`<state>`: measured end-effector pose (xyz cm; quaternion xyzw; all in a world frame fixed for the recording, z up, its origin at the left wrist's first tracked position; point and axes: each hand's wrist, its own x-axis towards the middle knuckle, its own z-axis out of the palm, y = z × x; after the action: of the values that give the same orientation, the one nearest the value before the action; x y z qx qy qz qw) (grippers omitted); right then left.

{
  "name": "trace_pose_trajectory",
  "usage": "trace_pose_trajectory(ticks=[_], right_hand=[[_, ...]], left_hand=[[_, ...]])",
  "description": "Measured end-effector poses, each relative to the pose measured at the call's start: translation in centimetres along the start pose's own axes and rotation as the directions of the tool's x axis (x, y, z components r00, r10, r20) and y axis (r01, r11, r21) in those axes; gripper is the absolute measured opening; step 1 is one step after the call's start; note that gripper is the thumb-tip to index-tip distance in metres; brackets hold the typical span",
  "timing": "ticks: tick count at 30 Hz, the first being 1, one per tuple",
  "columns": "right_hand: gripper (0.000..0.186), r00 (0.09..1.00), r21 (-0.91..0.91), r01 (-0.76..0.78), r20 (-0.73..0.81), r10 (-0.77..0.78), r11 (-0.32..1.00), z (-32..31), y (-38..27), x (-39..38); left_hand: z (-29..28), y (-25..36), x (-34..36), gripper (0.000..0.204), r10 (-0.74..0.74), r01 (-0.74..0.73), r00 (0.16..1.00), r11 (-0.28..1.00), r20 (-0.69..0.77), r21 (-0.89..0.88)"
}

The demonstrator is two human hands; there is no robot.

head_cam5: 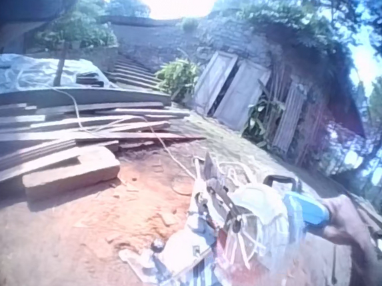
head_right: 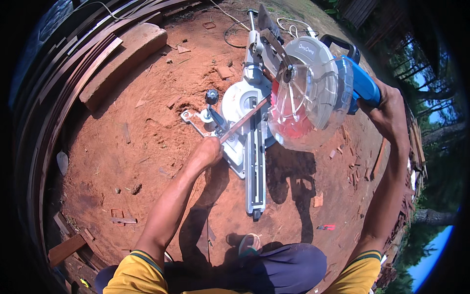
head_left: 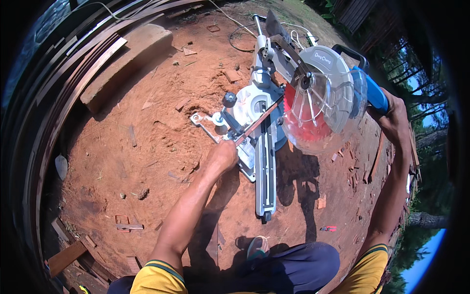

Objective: The person sands a thin wooden strip with sandpaper, then positions it on a miter saw and cuts it. The person repeats the positioning and cutting process on the same strip multiple times.

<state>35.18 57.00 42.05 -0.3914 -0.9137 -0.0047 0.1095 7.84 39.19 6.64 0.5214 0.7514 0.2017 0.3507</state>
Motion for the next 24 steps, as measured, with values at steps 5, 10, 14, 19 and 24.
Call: trace_pose_trajectory(ticks=[5, 10, 14, 19, 24], right_hand=[[0.045, 0.993, -0.073, -0.037, -0.114, 0.028, 0.997, 1.3, -0.4, -7.9], [0.055, 0.984, -0.175, -0.047, -0.180, 0.015, 0.984, 3.1, -2.5, -13.4], [0.054, 0.980, -0.186, -0.032, -0.200, -0.006, 0.982, 4.8, -3.5, -15.3], [0.055, 0.974, -0.198, -0.062, -0.225, 0.016, 0.978, 5.0, -3.6, -15.5], [0.056, 0.972, -0.176, -0.064, -0.232, 0.022, 0.982, 6.6, -4.6, -16.3]], left_hand=[[-0.3, 0.2, 0.6, 0.033, 0.005, -0.010, 0.995, 0.998, -0.099, -0.057], [0.7, 1.4, 0.0, 0.031, -0.044, 0.038, 0.979, 0.999, -0.200, -0.031], [0.6, 1.7, -0.3, 0.029, -0.101, 0.101, 0.975, 0.995, -0.198, -0.008], [0.2, 1.7, 0.0, 0.039, -0.129, 0.127, 0.971, 0.992, -0.199, -0.021], [0.2, 2.0, 0.4, 0.035, -0.120, 0.130, 0.977, 0.990, -0.178, 0.047]])
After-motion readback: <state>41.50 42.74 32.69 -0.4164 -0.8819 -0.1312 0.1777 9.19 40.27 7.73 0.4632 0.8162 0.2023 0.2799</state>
